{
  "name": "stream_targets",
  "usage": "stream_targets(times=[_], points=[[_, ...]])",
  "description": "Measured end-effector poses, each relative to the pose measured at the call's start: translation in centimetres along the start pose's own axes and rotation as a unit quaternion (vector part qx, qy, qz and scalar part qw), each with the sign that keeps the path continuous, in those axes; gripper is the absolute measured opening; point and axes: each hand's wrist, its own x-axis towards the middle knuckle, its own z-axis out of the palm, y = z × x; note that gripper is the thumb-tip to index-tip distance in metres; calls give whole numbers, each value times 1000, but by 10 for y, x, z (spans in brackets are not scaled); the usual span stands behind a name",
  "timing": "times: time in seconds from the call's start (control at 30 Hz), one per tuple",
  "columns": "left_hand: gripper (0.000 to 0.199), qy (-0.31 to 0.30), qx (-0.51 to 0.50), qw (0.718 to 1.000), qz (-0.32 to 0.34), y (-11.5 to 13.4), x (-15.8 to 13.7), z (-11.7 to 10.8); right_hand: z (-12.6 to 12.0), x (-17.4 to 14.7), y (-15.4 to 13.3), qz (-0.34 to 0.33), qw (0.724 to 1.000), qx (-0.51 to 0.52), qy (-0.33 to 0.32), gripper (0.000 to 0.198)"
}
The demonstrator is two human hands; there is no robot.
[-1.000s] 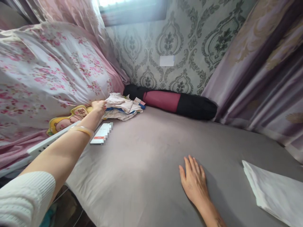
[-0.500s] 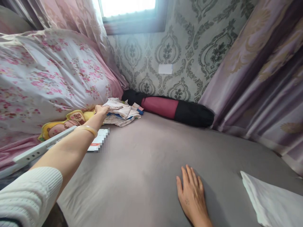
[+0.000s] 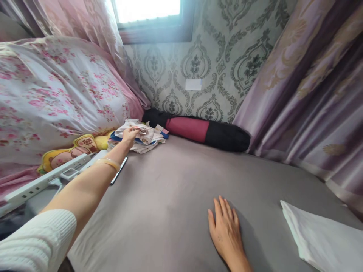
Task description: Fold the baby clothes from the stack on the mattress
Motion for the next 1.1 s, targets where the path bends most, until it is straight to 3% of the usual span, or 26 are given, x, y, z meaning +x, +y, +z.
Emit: stream_targets(times=[0.13,0.3,0.67,0.87,1.1], points=[[23,-34,-132,990,-25,8,-22,16,-3,0,-2,4,1000,-1,-7,61],[28,-121,-312,939,-79,17,-50,30,-4,-1,-1,0,1000,7,0,59],[29,-234,-405,879,-95,31,-112,65,-12,-1,-7,20,999,25,-20,53],[37,-290,-428,841,-162,39,-157,81,-20,-1,-11,25,998,48,-32,50],[42,-362,-421,803,-215,51,-210,99,-27,-1,-12,-1,989,141,52,45]])
